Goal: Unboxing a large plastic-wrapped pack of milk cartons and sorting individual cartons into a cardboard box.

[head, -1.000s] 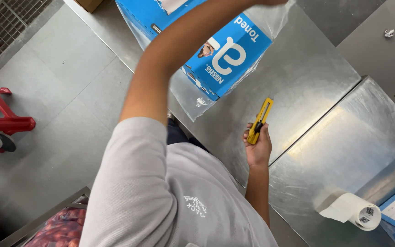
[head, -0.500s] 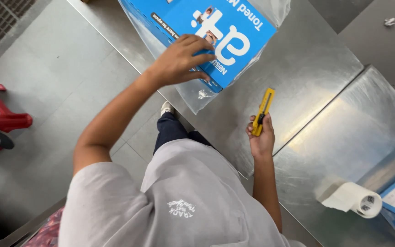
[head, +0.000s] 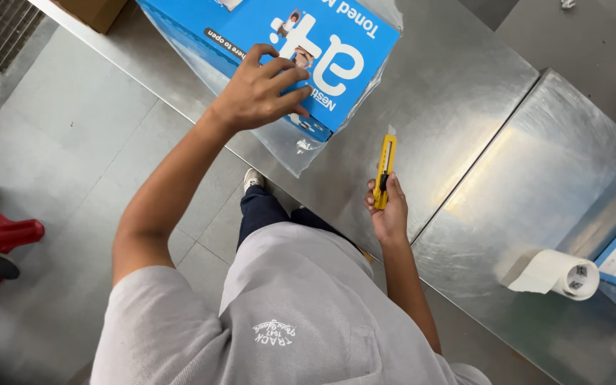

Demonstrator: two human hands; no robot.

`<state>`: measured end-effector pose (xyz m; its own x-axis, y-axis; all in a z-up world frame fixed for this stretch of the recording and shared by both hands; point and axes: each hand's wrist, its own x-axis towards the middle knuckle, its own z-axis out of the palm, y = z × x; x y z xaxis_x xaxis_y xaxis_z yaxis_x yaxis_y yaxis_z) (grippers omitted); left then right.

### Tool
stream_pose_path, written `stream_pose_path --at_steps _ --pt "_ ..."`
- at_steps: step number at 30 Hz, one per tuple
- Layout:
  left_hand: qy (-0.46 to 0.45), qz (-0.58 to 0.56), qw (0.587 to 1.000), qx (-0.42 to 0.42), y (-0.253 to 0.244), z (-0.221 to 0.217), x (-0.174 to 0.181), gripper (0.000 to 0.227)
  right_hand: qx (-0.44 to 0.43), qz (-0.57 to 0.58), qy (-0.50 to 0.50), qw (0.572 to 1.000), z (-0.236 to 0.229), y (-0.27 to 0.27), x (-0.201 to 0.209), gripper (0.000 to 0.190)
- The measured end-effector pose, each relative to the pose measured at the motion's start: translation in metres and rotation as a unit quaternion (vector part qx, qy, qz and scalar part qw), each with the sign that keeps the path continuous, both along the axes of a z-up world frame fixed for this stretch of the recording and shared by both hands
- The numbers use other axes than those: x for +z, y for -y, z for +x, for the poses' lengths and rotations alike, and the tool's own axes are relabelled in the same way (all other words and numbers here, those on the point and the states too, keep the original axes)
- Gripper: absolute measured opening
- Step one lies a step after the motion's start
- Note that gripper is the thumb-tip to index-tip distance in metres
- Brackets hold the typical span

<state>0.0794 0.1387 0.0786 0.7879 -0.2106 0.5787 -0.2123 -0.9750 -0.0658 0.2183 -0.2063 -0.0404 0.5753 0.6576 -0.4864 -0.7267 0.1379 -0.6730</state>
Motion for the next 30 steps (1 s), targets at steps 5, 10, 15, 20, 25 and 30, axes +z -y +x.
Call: stream_pose_path --at_steps 5,10,15,20,25,30 --pt "0.037 0.069 0.997 0.023 0.003 0.000 -0.014 0.029 -0.009 -0.029 0.031 0.999 -0.011 -0.004 0.007 0.048" --pt "0.031 0.067 0.997 0.002 -0.001 -0.001 0.006 0.027 -0.045 -0.114 0.057 0.991 -0.027 -0.023 0.033 0.052" --pt "-0.082 -0.087 0.986 -0.118 -0.005 0.012 0.016 0.028 -0.106 -0.200 0.050 0.973 -0.047 -0.036 0.016 0.064" --pt "-0.085 -0.009 0.978 -0.189 -0.024 0.025 0.022 0.030 -0.165 -0.162 0.082 0.969 -0.106 -0.055 0.015 0.061" --pt "-0.104 -0.028 0.960 -0.257 -0.044 0.039 0.017 0.034 -0.241 -0.183 0.232 0.924 -0.172 -0.086 0.015 0.046" --pt "-0.094 -0.051 0.952 -0.287 -0.051 0.049 0.006 0.034 -0.295 -0.393 0.403 0.772 -0.211 -0.109 0.017 0.028"
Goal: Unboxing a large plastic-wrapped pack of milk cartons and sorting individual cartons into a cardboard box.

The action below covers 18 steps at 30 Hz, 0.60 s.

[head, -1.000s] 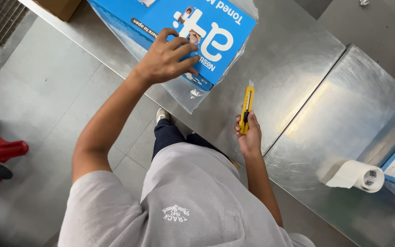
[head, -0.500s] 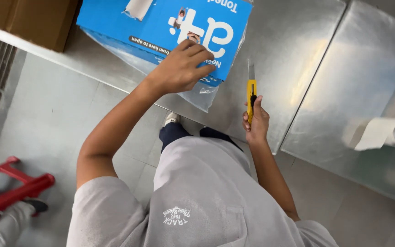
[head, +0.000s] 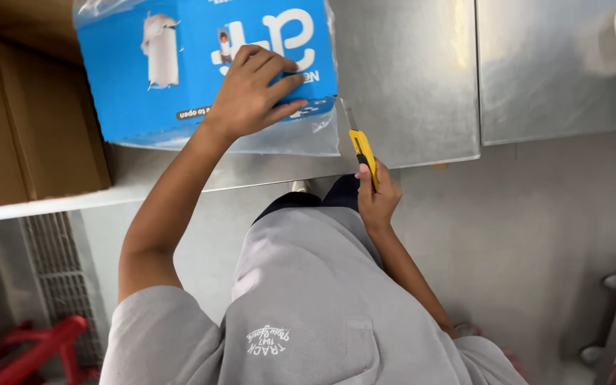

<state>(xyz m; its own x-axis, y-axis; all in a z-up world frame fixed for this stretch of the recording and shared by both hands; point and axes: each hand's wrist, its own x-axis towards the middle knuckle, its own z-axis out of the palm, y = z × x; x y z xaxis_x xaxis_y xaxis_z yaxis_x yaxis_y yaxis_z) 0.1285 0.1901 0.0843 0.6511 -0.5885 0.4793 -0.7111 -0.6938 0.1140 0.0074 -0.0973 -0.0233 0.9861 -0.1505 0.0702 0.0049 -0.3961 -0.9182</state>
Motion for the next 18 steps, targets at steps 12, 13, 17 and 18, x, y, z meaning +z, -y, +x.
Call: stream_pose_path --at_steps 12,13,17,18 --pt "0.032 0.003 0.999 -0.016 0.001 -0.001 -0.001 0.026 0.003 -0.147 0.176 0.973 -0.009 -0.016 0.003 0.025" --pt "0.033 0.003 0.999 -0.016 0.000 -0.002 0.000 0.026 0.003 -0.147 0.176 0.973 -0.008 -0.016 0.001 0.025" --pt "0.025 0.004 1.000 -0.015 0.001 -0.001 -0.003 0.026 -0.009 -0.154 0.144 0.977 -0.007 -0.016 0.000 0.025" --pt "0.023 0.003 1.000 -0.016 0.001 -0.002 -0.004 0.026 -0.010 -0.151 0.151 0.977 -0.008 -0.016 0.001 0.025"
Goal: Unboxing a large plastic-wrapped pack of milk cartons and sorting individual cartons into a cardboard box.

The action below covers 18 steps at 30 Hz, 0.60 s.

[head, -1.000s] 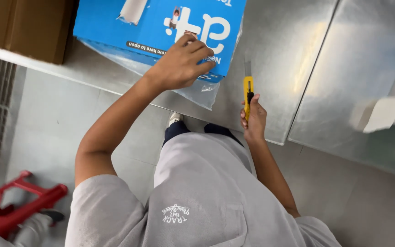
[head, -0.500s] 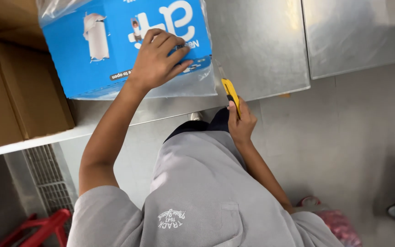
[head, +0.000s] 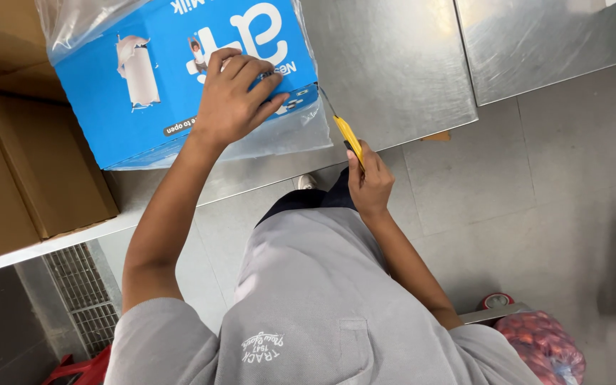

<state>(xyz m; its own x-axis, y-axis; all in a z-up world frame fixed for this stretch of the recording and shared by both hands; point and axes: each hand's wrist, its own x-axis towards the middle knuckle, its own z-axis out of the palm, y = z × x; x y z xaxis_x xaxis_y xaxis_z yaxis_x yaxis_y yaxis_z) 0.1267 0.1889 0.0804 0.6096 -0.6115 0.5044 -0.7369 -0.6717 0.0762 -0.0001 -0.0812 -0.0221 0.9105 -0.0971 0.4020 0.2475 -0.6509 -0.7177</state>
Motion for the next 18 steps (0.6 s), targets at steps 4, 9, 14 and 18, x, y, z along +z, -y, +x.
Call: stream_pose_path --at_steps 4,9,14,18 --pt "0.002 0.012 1.000 0.006 0.001 0.000 -0.001 0.025 -0.001 0.000 -0.008 1.000 0.002 0.000 -0.002 0.025" --pt "-0.009 0.010 1.000 0.006 0.002 0.000 0.002 0.025 0.003 -0.015 0.006 1.000 0.003 0.000 -0.004 0.026" --pt "-0.033 -0.001 0.999 -0.006 0.007 0.002 0.013 0.022 0.010 -0.014 -0.030 0.999 0.003 -0.001 -0.010 0.028" --pt "-0.075 0.007 0.997 -0.034 0.014 0.010 0.028 0.020 0.058 0.023 -0.086 0.994 0.007 -0.001 -0.017 0.032"
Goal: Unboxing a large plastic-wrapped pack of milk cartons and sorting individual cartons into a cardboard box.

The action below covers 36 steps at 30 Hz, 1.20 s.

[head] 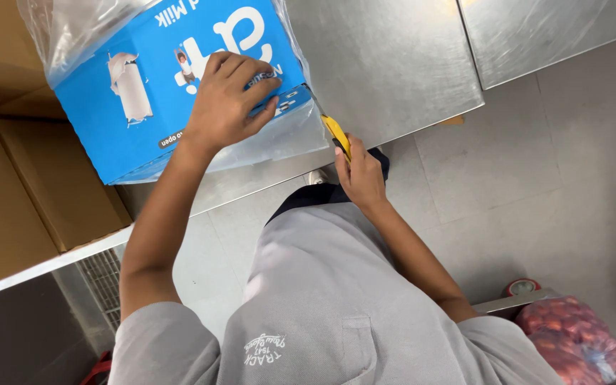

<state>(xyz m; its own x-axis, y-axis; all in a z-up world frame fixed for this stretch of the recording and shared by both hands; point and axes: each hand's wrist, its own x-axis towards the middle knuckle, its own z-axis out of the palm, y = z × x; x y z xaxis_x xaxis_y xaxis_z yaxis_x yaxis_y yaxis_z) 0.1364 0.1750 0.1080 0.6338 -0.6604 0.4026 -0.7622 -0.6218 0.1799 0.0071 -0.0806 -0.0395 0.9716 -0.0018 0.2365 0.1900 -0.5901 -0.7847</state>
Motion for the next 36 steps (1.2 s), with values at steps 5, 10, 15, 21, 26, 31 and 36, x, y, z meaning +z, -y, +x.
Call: stream_pose_path --at_steps 5,10,15,21,26,31,36 --pt "0.009 0.040 0.998 -0.043 0.001 0.009 0.006 0.021 0.033 0.012 -0.051 0.998 0.009 0.002 0.011 0.037" --pt "0.012 0.027 0.998 -0.048 0.005 0.007 0.002 0.015 0.014 0.019 0.030 0.999 0.009 0.005 0.015 0.037" --pt "0.053 0.031 0.996 -0.062 0.007 0.007 0.003 0.015 0.026 -0.027 0.055 0.998 0.014 0.005 0.017 0.036" --pt "0.050 0.033 0.997 -0.056 0.005 0.006 0.001 0.016 0.038 -0.036 0.071 0.996 0.018 0.005 0.021 0.037" --pt "0.054 0.034 0.996 -0.053 0.005 0.005 0.000 0.016 0.039 -0.038 0.055 0.997 0.016 0.004 0.019 0.038" --pt "0.059 0.032 0.996 -0.054 0.004 0.006 -0.001 0.016 0.036 -0.042 0.058 0.997 0.013 0.002 0.016 0.038" --pt "0.055 0.030 0.996 -0.056 0.004 0.005 -0.001 0.016 0.033 -0.046 0.058 0.997 0.014 -0.001 0.019 0.039"
